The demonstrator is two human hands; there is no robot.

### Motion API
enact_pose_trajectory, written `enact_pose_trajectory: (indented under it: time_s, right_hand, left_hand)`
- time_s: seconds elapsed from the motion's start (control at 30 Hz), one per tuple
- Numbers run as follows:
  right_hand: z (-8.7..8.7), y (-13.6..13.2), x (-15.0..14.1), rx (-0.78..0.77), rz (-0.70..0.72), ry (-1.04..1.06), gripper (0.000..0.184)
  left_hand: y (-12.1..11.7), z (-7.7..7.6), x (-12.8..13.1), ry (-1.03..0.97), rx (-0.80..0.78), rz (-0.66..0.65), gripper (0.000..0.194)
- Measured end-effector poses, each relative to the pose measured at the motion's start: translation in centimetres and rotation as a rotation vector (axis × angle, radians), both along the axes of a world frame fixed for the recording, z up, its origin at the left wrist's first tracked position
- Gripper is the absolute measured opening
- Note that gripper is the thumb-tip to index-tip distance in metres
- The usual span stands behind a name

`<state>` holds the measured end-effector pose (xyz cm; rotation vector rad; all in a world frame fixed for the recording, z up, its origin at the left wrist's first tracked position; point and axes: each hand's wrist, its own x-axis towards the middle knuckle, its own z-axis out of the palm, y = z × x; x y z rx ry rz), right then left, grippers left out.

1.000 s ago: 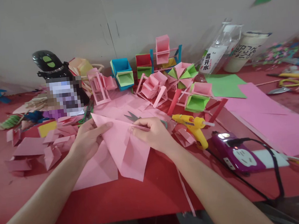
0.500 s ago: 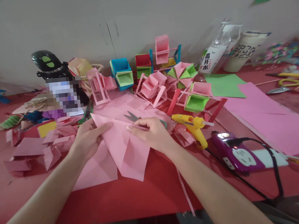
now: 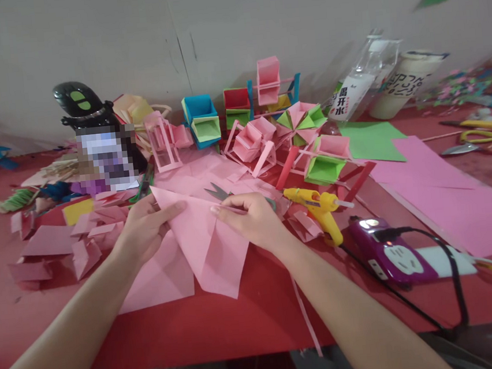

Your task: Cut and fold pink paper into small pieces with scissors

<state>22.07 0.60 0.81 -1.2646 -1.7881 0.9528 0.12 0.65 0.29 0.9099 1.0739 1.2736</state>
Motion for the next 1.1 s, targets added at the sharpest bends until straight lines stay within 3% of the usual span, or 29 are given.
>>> enact_pose_trajectory:
  time_s: [0.23, 1.1]
  right_hand:
    - [-0.3, 0.3, 0.3, 0.051, -0.025, 0.044, 0.026]
    - [-0.3, 0.1, -0.3, -0.030, 0.069, 0.127, 0.031]
  left_hand:
    - [0.4, 0.2, -0.3, -0.057, -0.036, 0.042, 0.027]
    - [1.8, 0.3, -2.3, -0.087, 0.045, 0.234, 0.016]
